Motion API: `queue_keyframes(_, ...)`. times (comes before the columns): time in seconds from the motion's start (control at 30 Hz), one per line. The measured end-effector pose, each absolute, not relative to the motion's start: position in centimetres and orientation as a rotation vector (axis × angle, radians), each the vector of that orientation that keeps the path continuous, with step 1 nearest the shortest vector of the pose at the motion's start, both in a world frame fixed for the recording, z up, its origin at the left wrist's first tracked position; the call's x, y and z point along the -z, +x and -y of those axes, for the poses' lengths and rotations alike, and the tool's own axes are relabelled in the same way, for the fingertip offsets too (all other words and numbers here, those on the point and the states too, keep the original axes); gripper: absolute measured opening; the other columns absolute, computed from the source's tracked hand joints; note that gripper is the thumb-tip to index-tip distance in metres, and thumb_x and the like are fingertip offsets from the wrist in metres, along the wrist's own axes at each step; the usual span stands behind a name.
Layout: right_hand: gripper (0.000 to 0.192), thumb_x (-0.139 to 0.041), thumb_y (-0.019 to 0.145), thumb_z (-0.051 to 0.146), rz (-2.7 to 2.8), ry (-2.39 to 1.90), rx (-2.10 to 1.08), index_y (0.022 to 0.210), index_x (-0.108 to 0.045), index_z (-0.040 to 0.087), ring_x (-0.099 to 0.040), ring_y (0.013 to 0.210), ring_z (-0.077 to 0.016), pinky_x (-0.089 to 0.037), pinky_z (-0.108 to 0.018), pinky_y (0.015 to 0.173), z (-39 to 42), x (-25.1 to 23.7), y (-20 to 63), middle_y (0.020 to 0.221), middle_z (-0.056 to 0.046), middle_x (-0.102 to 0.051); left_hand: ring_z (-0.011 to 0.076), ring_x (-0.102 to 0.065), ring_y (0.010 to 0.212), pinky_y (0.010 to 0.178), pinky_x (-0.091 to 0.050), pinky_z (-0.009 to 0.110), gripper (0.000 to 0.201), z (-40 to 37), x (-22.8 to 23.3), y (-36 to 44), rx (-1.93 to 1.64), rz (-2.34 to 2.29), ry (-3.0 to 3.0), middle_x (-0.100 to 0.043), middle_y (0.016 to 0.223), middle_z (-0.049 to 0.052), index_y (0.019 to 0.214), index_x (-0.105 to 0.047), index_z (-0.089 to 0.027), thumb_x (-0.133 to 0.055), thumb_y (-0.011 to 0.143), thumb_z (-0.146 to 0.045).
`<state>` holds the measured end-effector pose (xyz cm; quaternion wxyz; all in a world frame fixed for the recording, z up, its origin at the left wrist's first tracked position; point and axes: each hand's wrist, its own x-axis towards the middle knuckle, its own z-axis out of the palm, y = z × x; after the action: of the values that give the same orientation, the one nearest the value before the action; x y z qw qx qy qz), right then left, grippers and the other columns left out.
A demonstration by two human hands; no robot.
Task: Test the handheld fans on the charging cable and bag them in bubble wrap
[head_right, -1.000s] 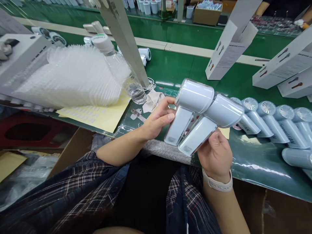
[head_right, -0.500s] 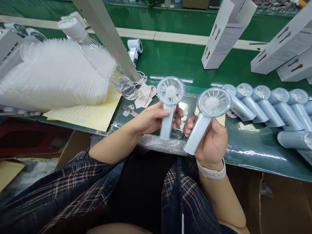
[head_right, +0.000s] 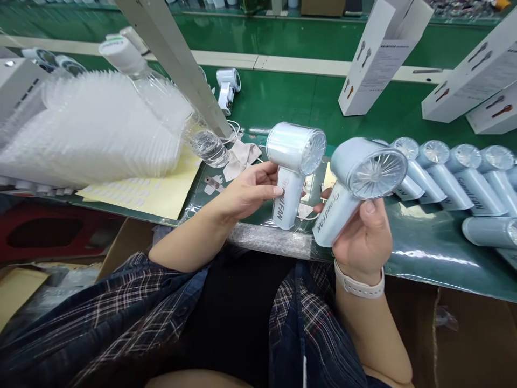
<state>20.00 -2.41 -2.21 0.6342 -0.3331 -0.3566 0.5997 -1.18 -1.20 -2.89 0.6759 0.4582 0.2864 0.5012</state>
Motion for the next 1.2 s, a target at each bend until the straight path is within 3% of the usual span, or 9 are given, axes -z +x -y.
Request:
queue_keyframes(0.13, 0.024, -0.065, 0.091, 0.029, 0.8, -0.739, -1.322, 0.112, -0.077, 0.031, -0.074, 0.092, -0.0243, -0.066, -0.043, 0.081, 2.2, 2.8, 19.7, 0.112, -0.004, -0.075, 0.0219, -0.073, 0.105, 0.096, -0.057, 0.036, 0.055, 1.1, 3.0, -1.2, -1.104, -0.685, 1.047, -0.076, 0.111, 0.01, 0.112, -0.069, -0.016, -0.098, 0.07, -0.037)
queue_keyframes(0.4, 0.018, -0.066, 0.086, 0.032, 0.758, -0.989, -1.342, 0.1, -0.078, 0.027, -0.076, 0.075, -0.0266, -0.063, -0.038, 0.059, 1.4, 3.3, 19.3, 0.089, -0.006, -0.079, 0.0163, -0.068, 0.091, 0.089, -0.054, 0.032, 0.065, 0.8, 2.9, -1.3, -1.1, -0.715, 1.068, -0.069, 0.095, 0.003, 0.104, -0.066, -0.017, -0.102, 0.06, -0.049)
queue_keyframes(0.47, 0.019, -0.066, 0.083, 0.033, 0.767, -0.952, -1.33, 0.096, -0.078, 0.026, -0.076, 0.077, -0.0288, -0.066, -0.044, 0.066, 1.1, 3.3, 19.3, 0.087, -0.006, -0.078, 0.0154, -0.067, 0.093, 0.09, -0.053, 0.031, 0.06, 0.8, 2.8, -1.4, -1.108, -0.717, 1.1, -0.069, 0.098, 0.003, 0.103, -0.066, -0.017, -0.101, 0.063, -0.043)
queue_keyframes(0.6, 0.022, -0.076, 0.075, 0.033, 0.86, -0.866, -1.259, 0.097, -0.075, 0.026, -0.075, 0.106, -0.0331, -0.062, -0.054, 0.101, 1.5, 3.5, 19.6, 0.105, -0.006, -0.078, 0.0176, -0.067, 0.098, 0.089, -0.053, 0.031, 0.052, 0.9, 2.9, -1.6, -1.127, -0.797, 1.212, -0.071, 0.103, 0.005, 0.109, -0.068, -0.018, -0.096, 0.069, -0.034)
queue_keyframes(0.7, 0.053, -0.091, 0.064, 0.019, 1.097, -0.874, -1.131, 0.113, -0.072, 0.028, -0.071, 0.118, -0.0318, -0.053, -0.055, 0.115, 2.4, 3.4, 20.1, 0.118, -0.006, -0.076, 0.0229, -0.07, 0.103, 0.098, -0.055, 0.038, 0.047, 1.1, 2.9, -1.6, -1.155, -0.823, 1.335, -0.075, 0.11, 0.009, 0.109, -0.073, -0.017, -0.094, 0.071, -0.034)
queue_keyframes(0.8, 0.065, -0.095, 0.067, 0.017, 1.374, -0.762, -1.093, 0.123, -0.066, 0.032, -0.065, 0.133, -0.0336, -0.046, -0.06, 0.121, 3.1, 3.0, 20.5, 0.134, -0.007, -0.072, 0.0311, -0.07, 0.124, 0.118, -0.047, 0.051, 0.036, 1.2, 2.8, -1.5, -1.221, -0.804, 1.563, -0.078, 0.122, 0.011, 0.106, -0.078, -0.021, -0.09, 0.078, -0.04)
queue_keyframes(0.93, 0.05, -0.092, 0.078, 0.031, 1.552, -0.636, -0.934, 0.122, -0.067, 0.036, -0.059, 0.141, -0.0349, -0.037, -0.067, 0.127, 3.0, 2.6, 20.9, 0.142, -0.003, -0.07, 0.0295, -0.063, 0.142, 0.134, -0.025, 0.06, 0.018, 1.4, 2.4, -1.3, -1.454, -0.764, 1.917, -0.079, 0.129, 0.006, 0.108, -0.081, -0.031, -0.074, 0.096, -0.043)
queue_keyframes(1.03, 0.049, -0.087, 0.083, 0.035, 1.665, -0.564, -0.809, 0.127, -0.066, 0.038, -0.061, 0.139, -0.0345, -0.035, -0.071, 0.127, 2.8, 2.7, 21.3, 0.143, -0.001, -0.069, 0.0253, -0.066, 0.139, 0.134, -0.03, 0.056, 0.021, 1.8, 2.2, -1.4, -1.525, -0.764, 2.066, -0.081, 0.124, 0.004, 0.106, -0.081, -0.032, -0.063, 0.104, -0.044)
queue_keyframes(1.2, 0.059, -0.089, 0.082, 0.037, 1.69, -0.534, -0.775, 0.134, -0.063, 0.034, -0.061, 0.14, -0.039, -0.047, -0.069, 0.118, 3.5, 3.5, 21.4, 0.15, -0.007, -0.064, 0.0205, -0.068, 0.135, 0.131, -0.038, 0.048, 0.017, 1.8, 2.7, -1.0, -1.613, -0.681, 2.278, -0.081, 0.124, 0.004, 0.114, -0.077, -0.029, -0.066, 0.104, -0.036)
